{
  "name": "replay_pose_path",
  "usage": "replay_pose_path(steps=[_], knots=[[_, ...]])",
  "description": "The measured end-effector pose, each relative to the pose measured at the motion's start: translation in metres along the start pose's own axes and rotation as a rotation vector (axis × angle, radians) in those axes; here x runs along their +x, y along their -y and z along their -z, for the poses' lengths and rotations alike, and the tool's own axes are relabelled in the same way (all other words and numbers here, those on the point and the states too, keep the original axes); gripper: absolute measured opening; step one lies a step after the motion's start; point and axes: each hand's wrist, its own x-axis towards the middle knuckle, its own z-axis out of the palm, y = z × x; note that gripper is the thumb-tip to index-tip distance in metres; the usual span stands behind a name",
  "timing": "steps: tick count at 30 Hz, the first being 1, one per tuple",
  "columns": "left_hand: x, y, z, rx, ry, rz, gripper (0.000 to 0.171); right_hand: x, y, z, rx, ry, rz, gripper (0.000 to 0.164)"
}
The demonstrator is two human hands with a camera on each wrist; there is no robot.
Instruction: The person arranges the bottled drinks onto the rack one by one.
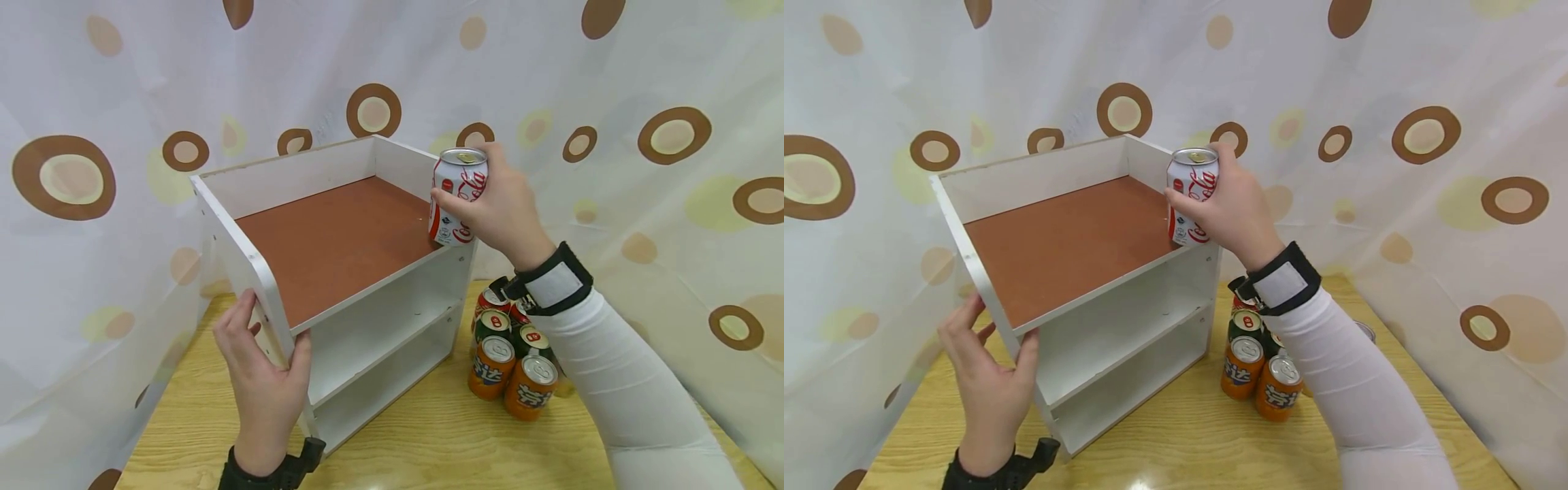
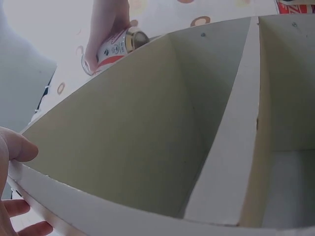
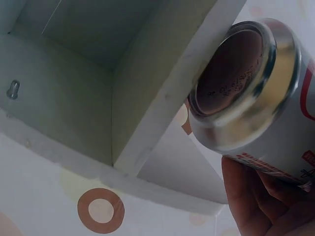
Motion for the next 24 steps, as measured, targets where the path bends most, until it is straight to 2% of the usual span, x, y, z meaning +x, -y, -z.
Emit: replay_pose_path(steps=[4,9,14,24], knots=[[0.000,0.001,0.000,-0.005,0.003,0.000,0.077,0.003,0.003,-0.006,-0.015,0.005,-0.001,0.072],[0.000,0.002,0.000,-0.004,-0.001,-0.009,0.078,0.007,0.005,-0.014,0.060,0.036,0.009,0.070],[0.000,0.002,-0.001,-0.005,-0.005,-0.018,0.078,0.009,0.006,-0.021,0.088,0.049,0.000,0.075],[0.000,0.000,-0.002,-0.010,-0.010,-0.028,0.076,0.010,0.005,-0.023,0.083,0.049,-0.018,0.080]])
